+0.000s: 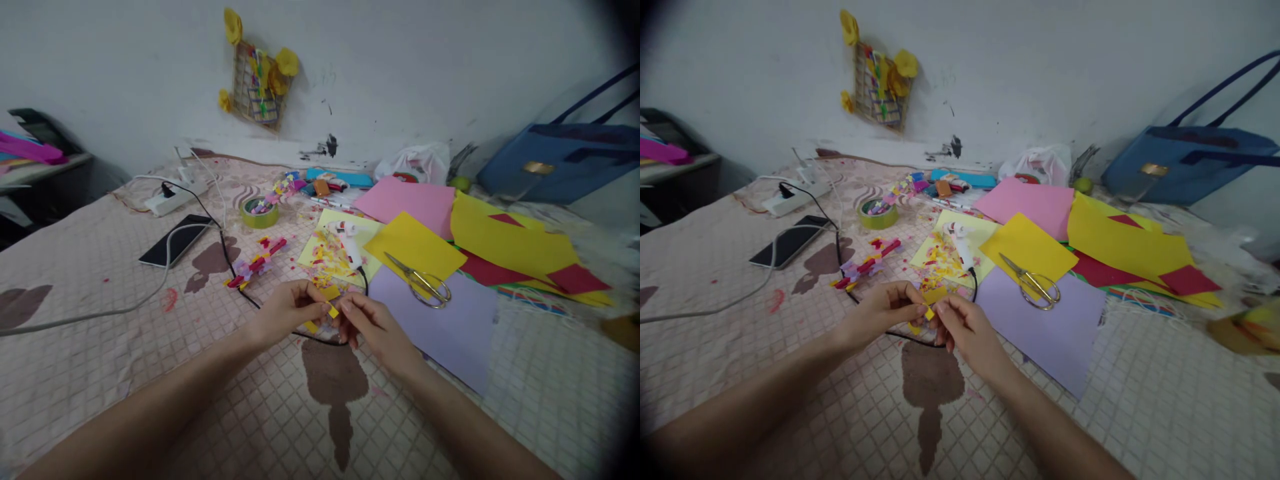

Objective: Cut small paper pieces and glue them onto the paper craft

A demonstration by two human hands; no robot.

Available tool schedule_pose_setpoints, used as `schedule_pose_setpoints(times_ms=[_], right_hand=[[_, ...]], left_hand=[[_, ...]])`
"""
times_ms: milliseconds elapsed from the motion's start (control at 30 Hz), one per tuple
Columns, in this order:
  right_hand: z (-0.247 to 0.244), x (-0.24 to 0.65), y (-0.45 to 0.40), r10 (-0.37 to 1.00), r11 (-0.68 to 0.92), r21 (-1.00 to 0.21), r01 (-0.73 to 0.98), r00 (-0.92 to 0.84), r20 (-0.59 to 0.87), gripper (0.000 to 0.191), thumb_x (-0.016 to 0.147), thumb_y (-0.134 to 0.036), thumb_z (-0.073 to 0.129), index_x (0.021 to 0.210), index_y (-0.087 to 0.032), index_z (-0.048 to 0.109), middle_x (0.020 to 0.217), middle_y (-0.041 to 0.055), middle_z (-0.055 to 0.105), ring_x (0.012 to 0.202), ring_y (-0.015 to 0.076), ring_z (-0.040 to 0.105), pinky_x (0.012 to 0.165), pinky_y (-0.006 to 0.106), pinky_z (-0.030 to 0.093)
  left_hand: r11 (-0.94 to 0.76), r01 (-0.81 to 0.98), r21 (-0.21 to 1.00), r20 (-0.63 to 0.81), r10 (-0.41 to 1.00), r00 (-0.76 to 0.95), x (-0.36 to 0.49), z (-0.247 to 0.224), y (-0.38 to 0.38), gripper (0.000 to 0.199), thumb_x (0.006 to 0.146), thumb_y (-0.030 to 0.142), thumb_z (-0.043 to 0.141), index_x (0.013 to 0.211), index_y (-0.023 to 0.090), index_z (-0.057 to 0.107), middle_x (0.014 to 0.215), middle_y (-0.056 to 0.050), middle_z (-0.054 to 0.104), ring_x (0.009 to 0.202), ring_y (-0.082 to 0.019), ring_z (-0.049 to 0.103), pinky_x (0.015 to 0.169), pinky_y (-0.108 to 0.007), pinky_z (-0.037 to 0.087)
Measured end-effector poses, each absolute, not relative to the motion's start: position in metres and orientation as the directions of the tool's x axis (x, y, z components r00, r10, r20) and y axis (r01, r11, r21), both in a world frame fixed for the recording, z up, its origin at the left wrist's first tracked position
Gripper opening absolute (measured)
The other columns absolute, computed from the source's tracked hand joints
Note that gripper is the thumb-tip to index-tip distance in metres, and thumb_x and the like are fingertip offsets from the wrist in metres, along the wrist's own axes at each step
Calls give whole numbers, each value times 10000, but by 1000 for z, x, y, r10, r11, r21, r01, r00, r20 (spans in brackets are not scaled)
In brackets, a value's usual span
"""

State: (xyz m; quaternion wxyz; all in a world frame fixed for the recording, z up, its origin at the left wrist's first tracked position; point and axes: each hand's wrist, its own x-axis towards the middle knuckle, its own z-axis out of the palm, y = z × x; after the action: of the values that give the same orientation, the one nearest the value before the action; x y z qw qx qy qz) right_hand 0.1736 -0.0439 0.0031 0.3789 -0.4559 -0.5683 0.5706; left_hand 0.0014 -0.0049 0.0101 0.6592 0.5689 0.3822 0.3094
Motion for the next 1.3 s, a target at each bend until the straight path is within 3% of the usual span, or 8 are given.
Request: schedule_pose_setpoints(times_ms=[200,400,833,1067,1300], right_hand=[[1,174,-44,951,-56,-994,95,-299,-82,309,871,-455,444,745,-181,513,581,-27,516,496,90,486,425,199,379],[2,171,-45,967,-26,-994,108,-248,-52,236,789,-397,589,732,-180,516,625,-40,498,512,78,457,439,194,360],[-1,172,-44,968,-30,-990,140,-243,-64,213,841,-382,506,750,-190,500,580,-44,487,475,86,453,434,207,361],[-1,172,-44,978,-37,-994,102,-200,-57,200,819,-355,535,724,-180,515,605,-45,486,484,80,458,445,208,367],[1,172,-43,964,-80,-994,74,-247,-96,240,810,-403,543,721,-184,505,586,-41,493,493,86,479,438,205,387]], left_hand=[[152,-49,987,-108,859,500,4,8,-5,281,689,244,689,843,138,478,659,12,595,604,-102,580,565,-224,449],[152,-57,987,-103,859,501,4,6,-5,287,681,237,696,828,131,474,689,12,581,584,-81,560,569,-222,454],[170,-83,982,-106,858,503,4,5,-5,299,667,241,713,862,126,517,728,9,584,656,-85,560,616,-217,440],[235,52,971,-223,801,556,5,8,-9,267,673,314,706,748,117,541,634,16,583,556,-72,535,539,-200,416],[332,27,943,-291,780,553,5,10,-8,288,676,344,705,730,105,556,662,-11,633,548,-72,571,560,-205,461]])
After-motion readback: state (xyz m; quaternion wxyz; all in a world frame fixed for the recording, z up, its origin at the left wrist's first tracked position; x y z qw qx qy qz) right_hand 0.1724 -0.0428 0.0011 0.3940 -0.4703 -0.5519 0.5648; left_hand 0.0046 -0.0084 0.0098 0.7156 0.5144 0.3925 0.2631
